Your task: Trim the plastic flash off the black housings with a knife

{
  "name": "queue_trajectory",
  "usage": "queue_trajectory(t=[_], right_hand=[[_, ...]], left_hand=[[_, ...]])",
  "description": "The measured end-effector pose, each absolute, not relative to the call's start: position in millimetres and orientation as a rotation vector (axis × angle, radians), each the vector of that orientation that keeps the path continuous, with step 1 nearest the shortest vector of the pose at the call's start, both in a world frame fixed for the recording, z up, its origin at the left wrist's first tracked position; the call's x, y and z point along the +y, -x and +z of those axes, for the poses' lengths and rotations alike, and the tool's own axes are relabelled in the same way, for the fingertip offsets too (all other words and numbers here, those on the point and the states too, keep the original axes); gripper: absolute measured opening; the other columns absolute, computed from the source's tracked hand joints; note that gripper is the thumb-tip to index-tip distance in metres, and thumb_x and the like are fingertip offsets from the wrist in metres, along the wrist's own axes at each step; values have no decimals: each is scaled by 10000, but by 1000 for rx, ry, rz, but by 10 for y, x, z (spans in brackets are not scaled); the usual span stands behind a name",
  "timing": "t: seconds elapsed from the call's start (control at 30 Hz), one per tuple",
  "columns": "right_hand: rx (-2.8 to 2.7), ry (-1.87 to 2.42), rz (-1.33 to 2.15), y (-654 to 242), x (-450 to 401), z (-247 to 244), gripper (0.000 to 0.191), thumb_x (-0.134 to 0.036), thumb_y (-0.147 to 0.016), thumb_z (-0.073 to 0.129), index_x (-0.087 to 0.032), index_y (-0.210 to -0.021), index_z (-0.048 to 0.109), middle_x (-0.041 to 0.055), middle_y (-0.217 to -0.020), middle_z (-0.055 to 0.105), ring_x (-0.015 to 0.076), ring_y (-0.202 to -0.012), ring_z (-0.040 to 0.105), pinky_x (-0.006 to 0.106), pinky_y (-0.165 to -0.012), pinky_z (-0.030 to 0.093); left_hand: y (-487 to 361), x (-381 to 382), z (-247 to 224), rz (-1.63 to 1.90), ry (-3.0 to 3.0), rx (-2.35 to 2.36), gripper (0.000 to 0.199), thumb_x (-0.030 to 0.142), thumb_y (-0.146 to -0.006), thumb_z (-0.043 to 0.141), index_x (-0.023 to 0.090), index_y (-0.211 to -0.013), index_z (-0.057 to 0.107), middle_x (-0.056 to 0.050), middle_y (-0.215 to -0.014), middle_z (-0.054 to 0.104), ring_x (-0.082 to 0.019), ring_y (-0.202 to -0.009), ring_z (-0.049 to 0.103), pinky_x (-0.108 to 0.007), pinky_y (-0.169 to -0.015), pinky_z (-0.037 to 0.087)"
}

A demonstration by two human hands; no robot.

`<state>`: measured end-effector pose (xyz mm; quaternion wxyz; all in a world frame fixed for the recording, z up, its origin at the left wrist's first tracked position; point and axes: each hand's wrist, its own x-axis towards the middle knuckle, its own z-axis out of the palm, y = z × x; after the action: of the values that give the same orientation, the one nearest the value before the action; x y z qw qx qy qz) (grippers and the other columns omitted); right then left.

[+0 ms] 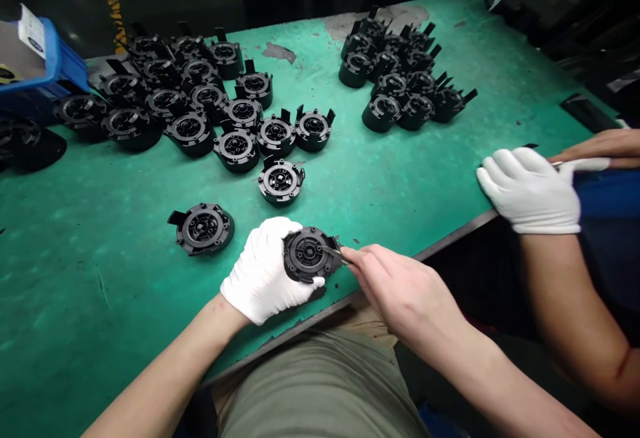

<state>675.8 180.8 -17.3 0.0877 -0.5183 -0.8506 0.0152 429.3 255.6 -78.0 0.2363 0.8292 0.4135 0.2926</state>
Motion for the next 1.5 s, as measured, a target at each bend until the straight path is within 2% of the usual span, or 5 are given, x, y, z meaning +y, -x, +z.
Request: queue_trajectory(t=[0.17, 0.33, 0.5, 0.83, 1.5], right_hand=[[-2506, 1379, 229, -7078, 2057, -100, 238, -202, -1114, 494, -166, -1334, 579, 76, -1021, 691, 201, -829, 654, 320, -723, 485], [-2757, 1112, 387, -7159, 2500, -175, 270, -303, -1146, 440, -154, -1275, 625, 62, -958, 666, 190, -772, 630, 315, -693, 468], [-2989, 838, 253, -7093, 2660, -190, 304, -261, -1158, 377, -149, -1230, 651, 36, -850, 636, 194, -723, 583, 339, -666, 403], [-3026, 962, 221, -6947, 2552, -211, 400, -346, -1177, 329, -190, -907, 580, 16, -812, 570, 162, -633, 493, 349, -598, 302], [-3135, 845, 208, -6885, 2656, -209, 257, -192, -1127, 420, -204, -906, 549, 12, -812, 540, 177, -683, 470, 362, -592, 300]], left_hand=[[-4138, 2804, -556, 515, -2239, 801, 651, 270, -891, 663, 208, -1512, 475, -147, -1519, 610, -343, -1405, 607, -520, -1211, 510], [-4074, 2876, -559, 523, -2128, 672, 528, 218, -997, 531, 253, -1524, 533, -77, -1581, 599, -280, -1464, 581, -468, -1270, 468], [-4101, 2751, -674, 667, -2031, 719, 524, 102, -977, 469, 255, -1459, 606, -71, -1563, 620, -247, -1452, 600, -462, -1258, 491], [-4129, 2689, -788, 777, -2097, 685, 589, -2, -897, 428, 161, -1430, 616, -122, -1563, 615, -202, -1469, 580, -397, -1268, 470], [-4124, 2702, -829, 799, -2113, 661, 579, 22, -922, 424, 175, -1450, 605, -118, -1568, 611, -202, -1466, 583, -405, -1261, 481]])
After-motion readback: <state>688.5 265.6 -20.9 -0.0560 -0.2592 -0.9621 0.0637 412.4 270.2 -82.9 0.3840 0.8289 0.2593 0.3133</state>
